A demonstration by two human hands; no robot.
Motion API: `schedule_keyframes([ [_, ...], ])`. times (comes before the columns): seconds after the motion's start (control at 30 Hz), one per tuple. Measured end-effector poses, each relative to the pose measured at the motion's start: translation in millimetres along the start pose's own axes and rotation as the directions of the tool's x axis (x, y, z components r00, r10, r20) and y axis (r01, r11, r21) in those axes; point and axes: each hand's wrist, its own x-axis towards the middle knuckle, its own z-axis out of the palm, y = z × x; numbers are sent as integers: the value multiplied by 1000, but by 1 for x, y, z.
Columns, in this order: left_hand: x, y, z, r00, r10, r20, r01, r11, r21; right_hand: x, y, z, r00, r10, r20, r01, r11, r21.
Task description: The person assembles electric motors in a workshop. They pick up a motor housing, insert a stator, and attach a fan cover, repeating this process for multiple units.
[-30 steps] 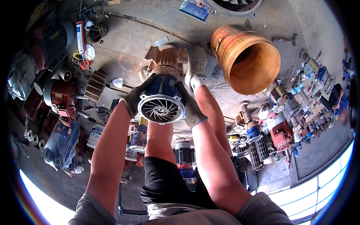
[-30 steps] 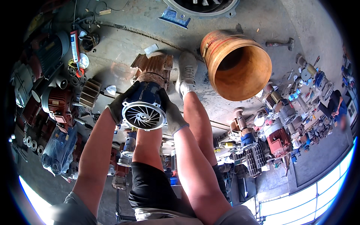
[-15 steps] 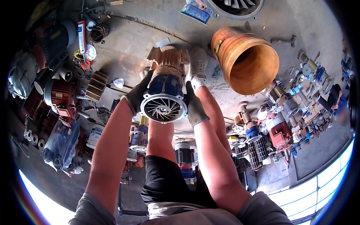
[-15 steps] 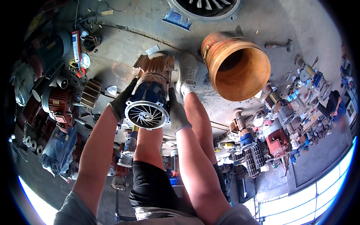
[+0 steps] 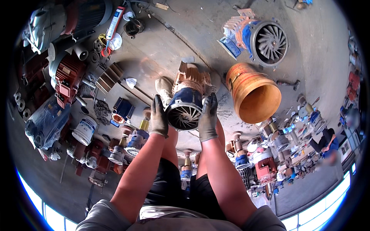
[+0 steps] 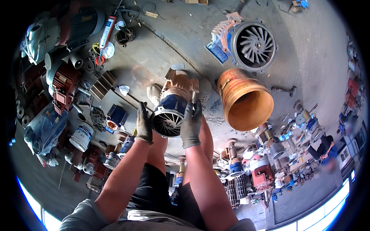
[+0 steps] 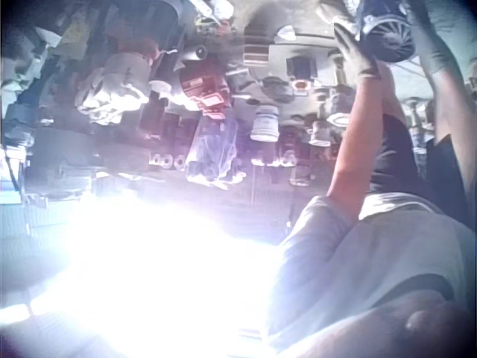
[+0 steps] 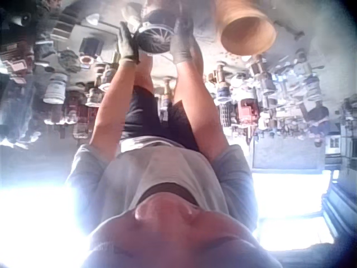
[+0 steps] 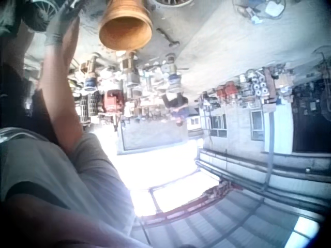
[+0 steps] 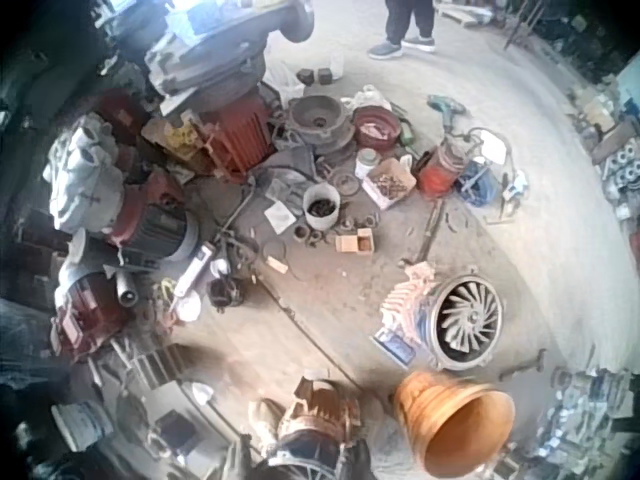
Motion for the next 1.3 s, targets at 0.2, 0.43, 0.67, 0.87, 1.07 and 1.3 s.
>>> schedule_keyframes([
  [0.2,15,23,30,828,-557,62,418,540,-730,9,-23,2,927,372,37,-365,877,312],
  [0.43,15,39,27,830,-552,-75,371,649,-665,10,-31,0,985,172,-20,-172,985,-4],
  [0.67,15,39,20,895,-423,-141,326,836,-442,7,-24,7,981,179,-69,-174,982,73],
  [0.87,29,66,0,807,-590,22,472,622,-625,10,-19,5,997,15,-77,-20,998,-63],
  [1.07,15,18,32,931,-363,-40,310,844,-437,9,-22,3,997,33,-72,-41,992,-116],
  [1.3,5,-7,55,969,-238,-66,202,918,-342,5,-15,4,998,23,-67,-31,992,-125],
])
